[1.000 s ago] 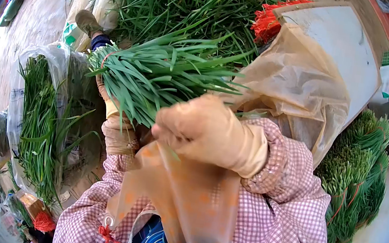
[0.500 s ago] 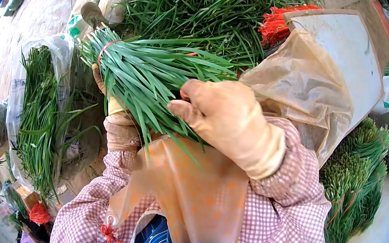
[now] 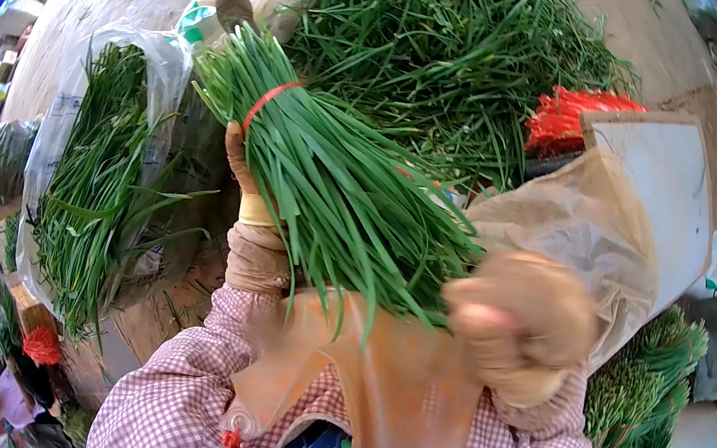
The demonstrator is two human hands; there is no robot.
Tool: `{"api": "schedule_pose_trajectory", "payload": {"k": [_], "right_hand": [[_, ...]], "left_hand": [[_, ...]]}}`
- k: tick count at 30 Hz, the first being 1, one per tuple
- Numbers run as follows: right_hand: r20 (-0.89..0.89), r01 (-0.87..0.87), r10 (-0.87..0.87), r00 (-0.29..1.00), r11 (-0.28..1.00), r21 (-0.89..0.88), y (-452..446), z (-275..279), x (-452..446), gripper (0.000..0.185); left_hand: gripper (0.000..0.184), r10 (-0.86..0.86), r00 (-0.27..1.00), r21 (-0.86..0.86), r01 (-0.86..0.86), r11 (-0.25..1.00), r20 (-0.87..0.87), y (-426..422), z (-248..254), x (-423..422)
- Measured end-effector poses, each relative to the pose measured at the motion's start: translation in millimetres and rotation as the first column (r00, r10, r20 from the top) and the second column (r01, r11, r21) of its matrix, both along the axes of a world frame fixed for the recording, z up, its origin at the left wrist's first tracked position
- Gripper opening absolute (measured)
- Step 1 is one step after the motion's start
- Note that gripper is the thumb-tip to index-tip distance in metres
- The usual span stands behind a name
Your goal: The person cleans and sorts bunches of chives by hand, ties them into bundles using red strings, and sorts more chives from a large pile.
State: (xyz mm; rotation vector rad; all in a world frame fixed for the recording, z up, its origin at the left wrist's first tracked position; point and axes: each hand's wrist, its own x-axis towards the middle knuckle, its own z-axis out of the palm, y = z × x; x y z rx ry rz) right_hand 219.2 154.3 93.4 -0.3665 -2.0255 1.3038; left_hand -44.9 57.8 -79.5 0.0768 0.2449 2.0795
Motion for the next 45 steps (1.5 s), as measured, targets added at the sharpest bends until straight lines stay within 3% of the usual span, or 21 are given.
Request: {"api": "schedule_pose_trajectory", "payload": {"k": [2,4,5,7,8,11,14,20,25,27,28,29,31,32,34,36,40,42,43,44,45], "right_hand": [[-0.081,0.050,-0.074,0.994,0.962,-0.267,15,-3,2,0.008],[0.503,0.234,-0.281,0.818,0.960,0.156,49,-13,-12,0.011],[0.448,0.007,-0.444,0.776,0.716,0.698,67,-42,-7,0.013],[0.298,-0.038,-0.295,0.908,0.650,0.759,76,-50,-20,0.013],[0.436,0.009,-0.231,0.870,0.892,0.453,61,-38,-32,0.012],[0.324,-0.014,-0.112,0.940,0.932,0.363,45,-27,-66,0.017],[0.014,0.046,-0.072,0.997,0.767,0.640,36,-27,-103,0.039],[0.035,-0.033,0.000,0.999,0.305,0.952,47,-8,-141,0.038],[0.145,-0.149,0.035,0.989,0.249,0.957,67,-4,-146,0.020],[0.007,-0.112,0.178,0.984,0.590,0.800,81,-11,-149,0.014],[-0.086,0.038,0.016,0.996,0.806,0.591,84,-11,-148,0.009],[-0.058,0.038,-0.025,0.998,0.974,0.225,95,-4,-140,0.007],[-0.184,-0.030,0.015,0.983,0.996,-0.081,98,8,-126,0.007],[-0.055,0.006,0.000,0.998,0.994,0.105,92,6,-119,0.011],[0.113,-0.145,0.107,0.988,0.900,0.411,69,-5,-115,0.023],[0.348,-0.310,0.067,0.935,0.630,0.712,47,-11,-109,0.039],[0.315,-0.239,-0.115,0.942,0.428,0.871,36,-28,-114,0.031],[0.295,-0.247,0.073,0.953,0.753,0.610,42,-35,-118,0.020],[0.170,-0.172,0.135,0.976,0.958,0.229,41,-34,-117,0.012],[0.190,-0.100,0.151,0.970,0.962,-0.252,43,-12,-110,0.013],[-0.015,-0.103,0.112,0.994,0.841,-0.531,52,8,-104,0.017]], "left_hand": [[0.072,0.023,0.991,-0.182,-0.047,0.982,-0.132,-6,2,0],[0.072,0.044,0.978,-0.257,-0.096,0.962,-0.202,-6,16,9],[0.074,0.057,0.977,-0.283,-0.116,0.952,-0.207,-5,26,14],[0.072,0.049,0.978,-0.269,-0.104,0.958,-0.204,-3,42,22],[0.073,0.046,0.968,-0.296,-0.120,0.948,-0.247,-2,49,26],[0.077,0.013,0.952,-0.316,-0.114,0.942,-0.305,0,52,32],[0.084,-0.074,0.935,-0.247,-0.014,0.969,-0.346,0,42,30],[0.090,-0.070,0.954,-0.213,0.006,0.977,-0.292,4,70,41],[0.090,-0.208,0.925,-0.246,0.131,0.960,-0.319,3,63,37],[0.091,-0.245,0.922,-0.249,0.172,0.953,-0.300,5,70,39],[0.091,-0.234,0.924,-0.258,0.157,0.953,-0.301,5,75,41],[0.090,-0.220,0.927,-0.267,0.139,0.953,-0.303,6,78,42],[0.089,-0.235,0.936,-0.275,0.161,0.948,-0.262,5,69,41],[0.088,-0.239,0.938,-0.252,0.175,0.952,-0.250,7,63,39],[0.087,-0.251,0.939,-0.231,0.196,0.953,-0.236,7,62,40],[0.081,-0.230,0.927,-0.298,0.138,0.945,-0.298,4,69,45],[0.081,-0.250,0.863,-0.369,0.080,0.926,-0.439,7,65,42],[0.086,-0.237,0.874,-0.368,0.072,0.927,-0.425,10,63,41],[0.089,-0.213,0.902,-0.349,0.075,0.934,-0.376,12,62,41],[0.092,-0.228,0.894,-0.351,0.087,0.932,-0.386,13,66,40],[0.092,-0.225,0.897,-0.345,0.088,0.935,-0.381,13,64,40]]}}
